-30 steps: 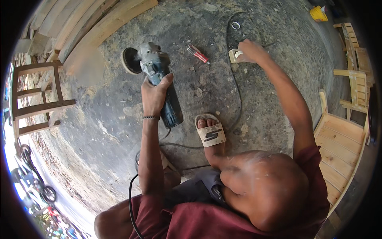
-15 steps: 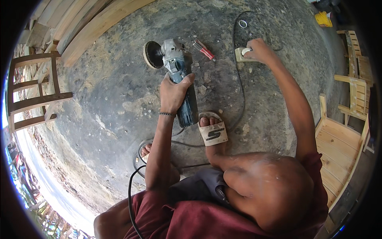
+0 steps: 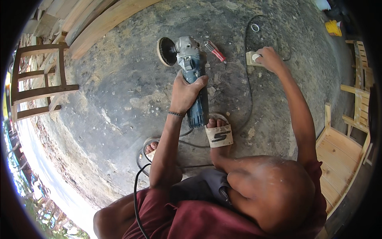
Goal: The person repairs a handheld angle grinder by hand and using a screwdriver, opening the motor housing and manipulating internal components.
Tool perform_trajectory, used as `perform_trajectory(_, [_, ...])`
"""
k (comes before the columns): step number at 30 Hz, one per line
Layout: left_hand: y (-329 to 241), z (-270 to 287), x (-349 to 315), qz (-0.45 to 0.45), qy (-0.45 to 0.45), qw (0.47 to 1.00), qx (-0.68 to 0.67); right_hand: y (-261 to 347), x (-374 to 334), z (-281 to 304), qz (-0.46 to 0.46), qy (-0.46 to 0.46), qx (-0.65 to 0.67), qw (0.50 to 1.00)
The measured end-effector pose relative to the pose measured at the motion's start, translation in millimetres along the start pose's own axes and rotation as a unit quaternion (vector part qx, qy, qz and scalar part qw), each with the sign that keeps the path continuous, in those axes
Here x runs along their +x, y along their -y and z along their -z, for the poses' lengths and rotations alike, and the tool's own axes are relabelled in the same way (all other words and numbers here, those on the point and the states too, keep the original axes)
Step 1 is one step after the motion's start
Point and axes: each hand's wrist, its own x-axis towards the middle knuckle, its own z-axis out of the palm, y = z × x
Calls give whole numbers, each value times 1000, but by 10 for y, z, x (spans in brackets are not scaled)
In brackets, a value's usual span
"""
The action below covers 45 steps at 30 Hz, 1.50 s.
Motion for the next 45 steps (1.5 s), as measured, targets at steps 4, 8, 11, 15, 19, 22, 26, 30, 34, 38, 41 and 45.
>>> perform_trajectory(4, [-13, 0, 14, 14, -7, 999, 31, 6, 38, -91, 12, -13, -37, 999])
perform_trajectory(8, [-58, -24, 9, -4, -23, 998, 62, -65, 31, -110, 9, -15, -35, 999])
perform_trajectory(11, [-135, 4, -25, -14, -40, 992, 121, 45, -60, -70, 6, -81, -143, 986])
perform_trajectory(15, [-248, -71, -76, 29, -39, 983, 176, 1053, -270, -161, -64, -159, 365, 915])
perform_trajectory(19, [-105, -123, -82, 39, -16, 975, 217, 1801, -325, -397, 35, 15, 670, 741])
perform_trajectory(22, [-53, -158, -92, 44, 17, 968, 248, 1936, -338, -586, 18, -48, 669, 742])
perform_trajectory(26, [34, -247, -137, -3, -10, 973, 231, 1995, -371, -686, -24, -76, 688, 721])
perform_trajectory(30, [-16, -307, -151, -13, -18, 966, 257, 1986, -377, -668, 8, -125, 664, 737])
perform_trajectory(34, [11, -343, -164, -18, -34, 968, 247, 1972, -320, -635, 26, -150, 644, 750])
perform_trajectory(38, [2, -358, -158, -33, -31, 971, 236, 1975, -348, -571, 27, -163, 630, 759])
perform_trajectory(41, [24, -363, -170, -45, -29, 975, 215, 1940, -378, -568, 27, -145, 633, 760])
perform_trajectory(45, [9, -280, -166, -45, -22, 973, 226, 1931, -423, -513, 49, -104, 651, 750])
